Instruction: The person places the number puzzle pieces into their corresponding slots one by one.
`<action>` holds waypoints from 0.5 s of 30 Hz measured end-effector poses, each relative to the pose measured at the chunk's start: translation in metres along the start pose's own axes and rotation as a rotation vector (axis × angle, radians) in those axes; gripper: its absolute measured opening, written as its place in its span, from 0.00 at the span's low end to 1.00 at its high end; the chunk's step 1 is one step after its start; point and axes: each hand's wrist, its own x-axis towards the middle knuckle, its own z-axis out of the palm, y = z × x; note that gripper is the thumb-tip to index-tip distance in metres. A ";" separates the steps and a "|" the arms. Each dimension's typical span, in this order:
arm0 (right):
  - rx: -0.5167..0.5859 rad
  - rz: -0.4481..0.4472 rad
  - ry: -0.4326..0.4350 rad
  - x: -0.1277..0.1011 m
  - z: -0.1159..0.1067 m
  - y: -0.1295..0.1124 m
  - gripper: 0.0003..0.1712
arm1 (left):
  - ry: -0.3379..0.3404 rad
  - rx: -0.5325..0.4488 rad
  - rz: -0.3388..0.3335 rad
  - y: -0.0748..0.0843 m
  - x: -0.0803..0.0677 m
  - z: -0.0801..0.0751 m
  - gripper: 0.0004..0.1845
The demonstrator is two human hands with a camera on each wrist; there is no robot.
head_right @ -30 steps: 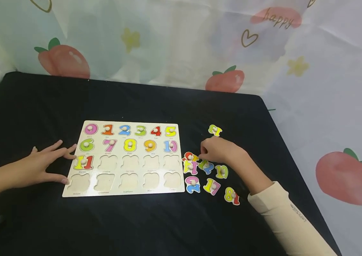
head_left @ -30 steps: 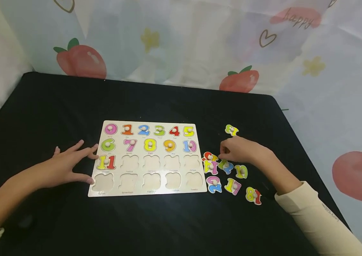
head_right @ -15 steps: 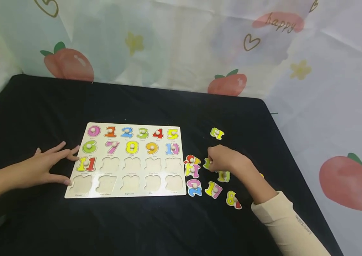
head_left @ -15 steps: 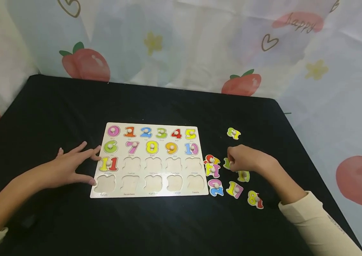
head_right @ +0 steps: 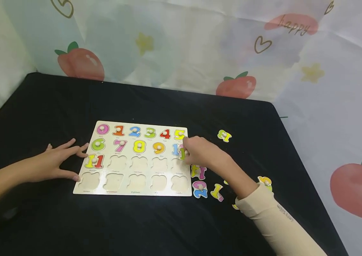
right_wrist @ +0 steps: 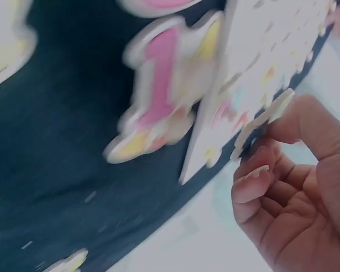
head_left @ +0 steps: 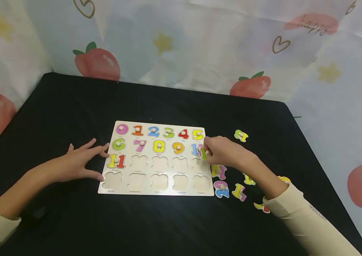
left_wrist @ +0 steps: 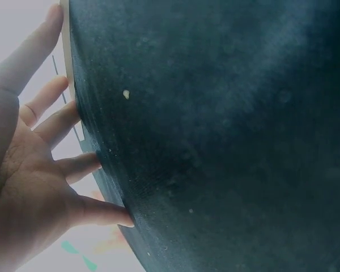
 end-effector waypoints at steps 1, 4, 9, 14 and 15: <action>-0.010 -0.012 -0.006 0.004 0.002 -0.005 0.06 | -0.003 0.003 -0.003 0.001 0.001 0.001 0.50; -0.040 -0.057 -0.021 0.016 0.010 -0.023 0.05 | -0.008 0.006 -0.013 0.001 0.002 0.001 0.49; -0.076 -0.135 -0.035 0.034 0.022 -0.053 0.06 | -0.008 0.003 -0.010 0.001 0.003 0.000 0.50; -0.082 -0.197 -0.053 0.051 0.032 -0.080 0.06 | -0.010 0.001 -0.011 0.000 0.003 0.000 0.50; -0.077 -0.209 -0.055 0.054 0.034 -0.085 0.06 | -0.010 0.001 -0.015 0.000 0.003 0.000 0.50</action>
